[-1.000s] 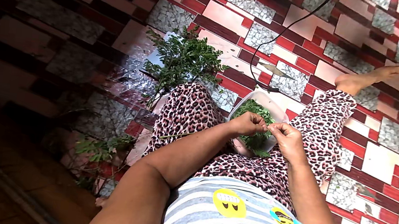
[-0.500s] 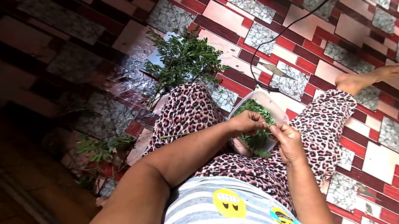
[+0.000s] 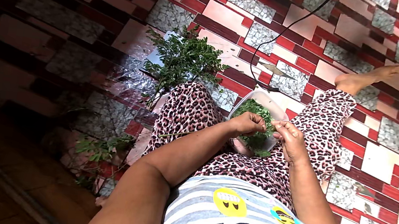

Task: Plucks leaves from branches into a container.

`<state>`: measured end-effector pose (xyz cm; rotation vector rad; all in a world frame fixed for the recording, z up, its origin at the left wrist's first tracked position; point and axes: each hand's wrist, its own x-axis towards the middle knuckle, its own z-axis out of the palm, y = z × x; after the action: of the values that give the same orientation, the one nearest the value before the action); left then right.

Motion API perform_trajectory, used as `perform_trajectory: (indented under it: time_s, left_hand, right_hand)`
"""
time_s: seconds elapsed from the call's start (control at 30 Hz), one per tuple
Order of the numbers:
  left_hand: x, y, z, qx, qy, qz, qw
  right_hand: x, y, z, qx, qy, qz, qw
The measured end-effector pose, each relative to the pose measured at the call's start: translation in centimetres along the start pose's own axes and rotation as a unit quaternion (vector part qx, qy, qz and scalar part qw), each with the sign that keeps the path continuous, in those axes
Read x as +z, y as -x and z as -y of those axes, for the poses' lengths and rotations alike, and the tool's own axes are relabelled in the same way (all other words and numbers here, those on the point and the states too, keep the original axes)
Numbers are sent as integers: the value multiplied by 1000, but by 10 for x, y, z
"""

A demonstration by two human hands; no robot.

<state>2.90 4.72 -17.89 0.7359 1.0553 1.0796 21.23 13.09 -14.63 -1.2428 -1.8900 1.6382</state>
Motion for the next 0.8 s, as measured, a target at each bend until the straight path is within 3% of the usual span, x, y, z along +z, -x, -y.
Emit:
perform_trajectory:
  time_s: [0.27, 0.43, 0.53, 0.8]
  left_hand:
    - [0, -2, 3, 0, -10, 5, 1000]
    - [0, -2, 3, 4, 9, -2, 1000]
    - [0, -1, 2, 7, 9, 3, 1000]
    - [0, 0, -1, -5, 0, -3, 1000]
  right_hand:
    - [9, -2, -6, -56, 21, 3, 998]
    - [21, -3, -11, -32, -169, -30, 985]
    - [22, -3, -8, -5, -215, -46, 975]
    - [8, -6, -10, 23, -132, -21, 991]
